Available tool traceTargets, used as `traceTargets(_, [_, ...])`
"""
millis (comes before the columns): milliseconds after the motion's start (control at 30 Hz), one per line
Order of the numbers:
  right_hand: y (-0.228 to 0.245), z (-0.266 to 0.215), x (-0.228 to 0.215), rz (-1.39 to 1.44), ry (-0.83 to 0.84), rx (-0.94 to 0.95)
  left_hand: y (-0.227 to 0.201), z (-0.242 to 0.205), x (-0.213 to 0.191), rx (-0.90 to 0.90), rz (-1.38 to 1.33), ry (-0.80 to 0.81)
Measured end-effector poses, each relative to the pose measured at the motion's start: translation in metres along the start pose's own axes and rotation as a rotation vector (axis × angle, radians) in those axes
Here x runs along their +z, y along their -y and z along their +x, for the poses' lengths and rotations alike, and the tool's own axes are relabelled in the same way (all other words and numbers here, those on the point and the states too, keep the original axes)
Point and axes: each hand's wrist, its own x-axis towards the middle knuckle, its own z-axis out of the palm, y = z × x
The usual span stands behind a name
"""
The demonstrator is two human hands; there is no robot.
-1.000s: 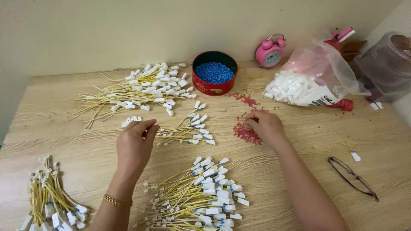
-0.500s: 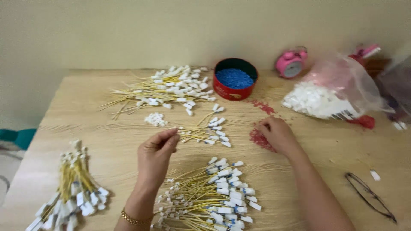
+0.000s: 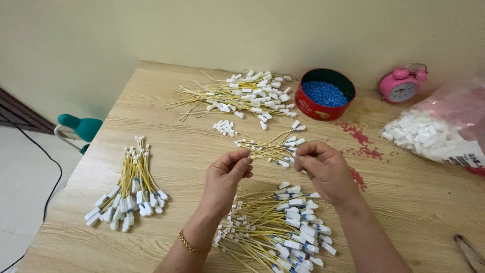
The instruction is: Assembling small white plastic connectors onto thin yellow wires at a workbench.
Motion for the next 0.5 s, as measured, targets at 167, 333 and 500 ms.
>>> traceTargets(167, [-0.007, 0.0, 0.028, 0.127, 0.096, 0.043, 0.0, -0.003, -0.002, -0.027, -0.063, -0.024])
traceTargets(333, [-0.001, -0.004, 0.047, 0.174, 0.142, 0.053, 0.009, -0.002, -0.005, -0.026, -0.141, -0.029])
traceTargets(500, [-0.01, -0.003, 0.047, 0.184, 0.165, 0.103, 0.013, -0.001, -0.003, -0.025, -0.136, -0.041])
